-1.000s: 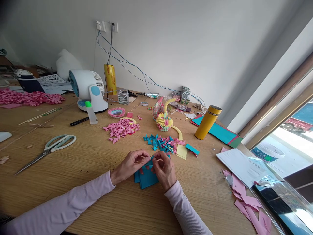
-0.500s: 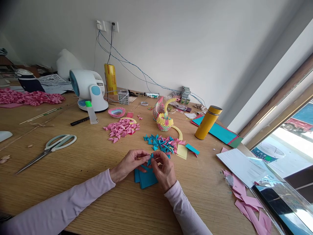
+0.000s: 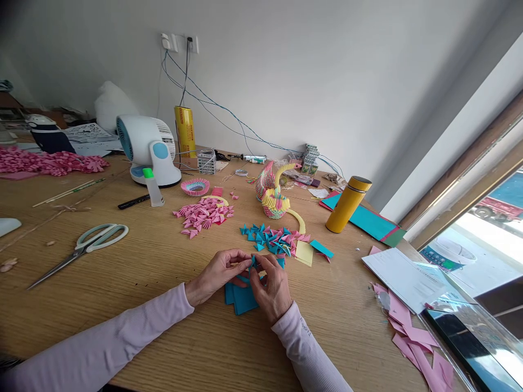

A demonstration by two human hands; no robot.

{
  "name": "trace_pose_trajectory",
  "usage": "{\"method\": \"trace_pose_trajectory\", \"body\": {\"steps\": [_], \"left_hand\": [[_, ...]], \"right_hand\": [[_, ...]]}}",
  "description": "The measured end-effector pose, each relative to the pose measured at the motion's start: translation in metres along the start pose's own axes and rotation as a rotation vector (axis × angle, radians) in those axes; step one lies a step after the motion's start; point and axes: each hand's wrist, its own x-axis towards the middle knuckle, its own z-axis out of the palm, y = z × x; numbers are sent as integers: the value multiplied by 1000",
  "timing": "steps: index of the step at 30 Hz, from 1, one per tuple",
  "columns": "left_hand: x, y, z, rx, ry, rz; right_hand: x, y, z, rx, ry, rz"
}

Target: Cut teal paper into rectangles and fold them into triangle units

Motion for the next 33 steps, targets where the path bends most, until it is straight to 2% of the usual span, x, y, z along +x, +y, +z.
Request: {"method": "trace_pose_trajectory", "body": {"steps": [8,13,16,22,25,29,33], "left_hand": [[2,-4,0,84,9,49],[2,-8,-2,170,37,129],[2,-7,-3,160,39,141],[2,1,-3,100,85,112],[0,5,-1,62,107,95],[-2,9,1,23,151,98],[-4,14,1,5,132,48]], "right_hand": [[-1,1,1,-58,32,-56],[-2,-4,1,-127,-11,-116],[-2,-5,0,-56,-16,-114],[1,0,-1,101,70,4],[1,1,-1,136,65,37],[1,1,-2,172,52,20],[2,2,-3,187,84,8]]}}
